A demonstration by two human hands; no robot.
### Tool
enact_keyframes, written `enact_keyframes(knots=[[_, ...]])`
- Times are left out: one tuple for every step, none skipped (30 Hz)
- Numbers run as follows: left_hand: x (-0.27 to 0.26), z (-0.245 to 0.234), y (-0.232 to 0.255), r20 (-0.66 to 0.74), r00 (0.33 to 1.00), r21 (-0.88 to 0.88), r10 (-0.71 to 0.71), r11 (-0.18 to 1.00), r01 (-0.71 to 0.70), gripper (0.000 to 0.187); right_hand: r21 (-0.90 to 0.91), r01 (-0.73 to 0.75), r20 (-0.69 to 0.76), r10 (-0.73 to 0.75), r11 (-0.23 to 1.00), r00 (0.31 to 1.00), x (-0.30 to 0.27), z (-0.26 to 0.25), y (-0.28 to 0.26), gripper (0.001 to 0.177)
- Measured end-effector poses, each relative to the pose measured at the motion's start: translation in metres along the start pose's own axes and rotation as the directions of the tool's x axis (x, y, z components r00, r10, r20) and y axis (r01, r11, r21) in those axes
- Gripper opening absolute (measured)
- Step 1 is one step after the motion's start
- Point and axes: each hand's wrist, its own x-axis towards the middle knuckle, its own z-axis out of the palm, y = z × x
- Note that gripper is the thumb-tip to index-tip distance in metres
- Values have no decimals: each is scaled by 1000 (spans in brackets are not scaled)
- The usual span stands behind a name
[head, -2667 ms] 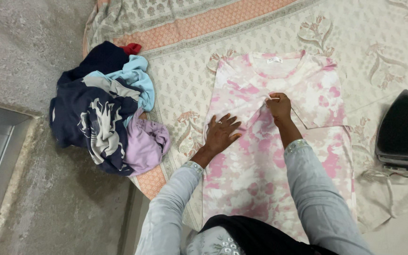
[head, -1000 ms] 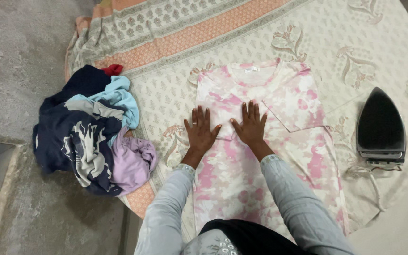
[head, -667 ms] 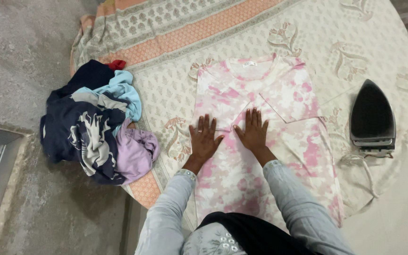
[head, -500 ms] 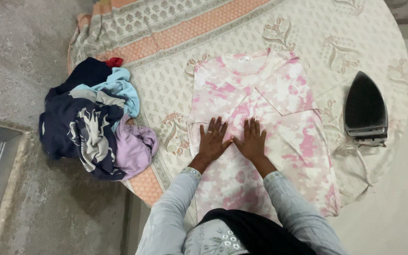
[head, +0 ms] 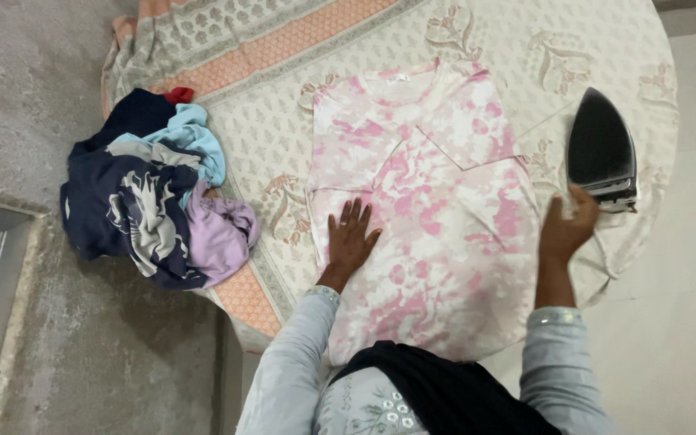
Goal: The person irons a pink and white patterned shirt on a bed, smoothing it with hands and using an iron. After folding the shirt, the person picks up a dark blue floral t-shirt, lays it flat, and begins ironing it.
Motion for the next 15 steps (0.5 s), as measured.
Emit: enact_keyframes(knots=[[-5,3,2,-25,1000,5,-6,1000,6,71,93,-78,-71,85,993,994,27,-12,13,24],[-9,6,4,-49,999,11,-11,1000,12,71,135,-137,-110,152,981,982,50,-21,25,25],[-7,6,4,-84,996,17,-20,1000,22,70,185,-185,-144,213,965,966,77,-27,34,26],[-4,7,6,-73,997,11,-33,999,33,70,98,-146,-166,161,984,973,100,-37,44,27],[-7,7,6,-58,997,8,-50,999,50,70,12,-111,-178,111,994,978,116,-45,54,28],[-9,8,7,-42,997,5,-67,998,67,71,-11,-135,-156,132,991,979,130,-53,63,29],[-9,7,7,-92,994,-19,-67,998,65,70,-33,-155,-133,150,987,980,146,-57,71,31],[-9,7,9,-141,988,-41,-68,997,63,70,-55,-174,-110,167,983,980,158,-59,77,33],[-7,7,14,-192,979,-63,-70,996,59,70,-96,-235,-53,231,967,972,167,-61,85,39],[-1,7,19,-213,969,-68,-124,991,112,68,-142,-290,2,294,946,956,173,-63,93,46],[6,8,25,-228,957,-75,-177,984,164,66,-196,-342,54,359,919,932,176,-66,100,52],[14,7,31,-243,942,-83,-230,973,216,64,-242,-427,132,465,871,875,178,-65,108,57],[25,6,37,-270,915,-132,-299,953,272,61,-291,-501,202,564,815,801,181,-63,115,62],[37,4,43,-294,883,-181,-367,928,325,59,-255,-604,264,655,755,708,185,-60,122,59],[49,1,46,-313,846,-229,-432,899,374,56,-226,-701,329,730,677,599,187,-54,129,57]])
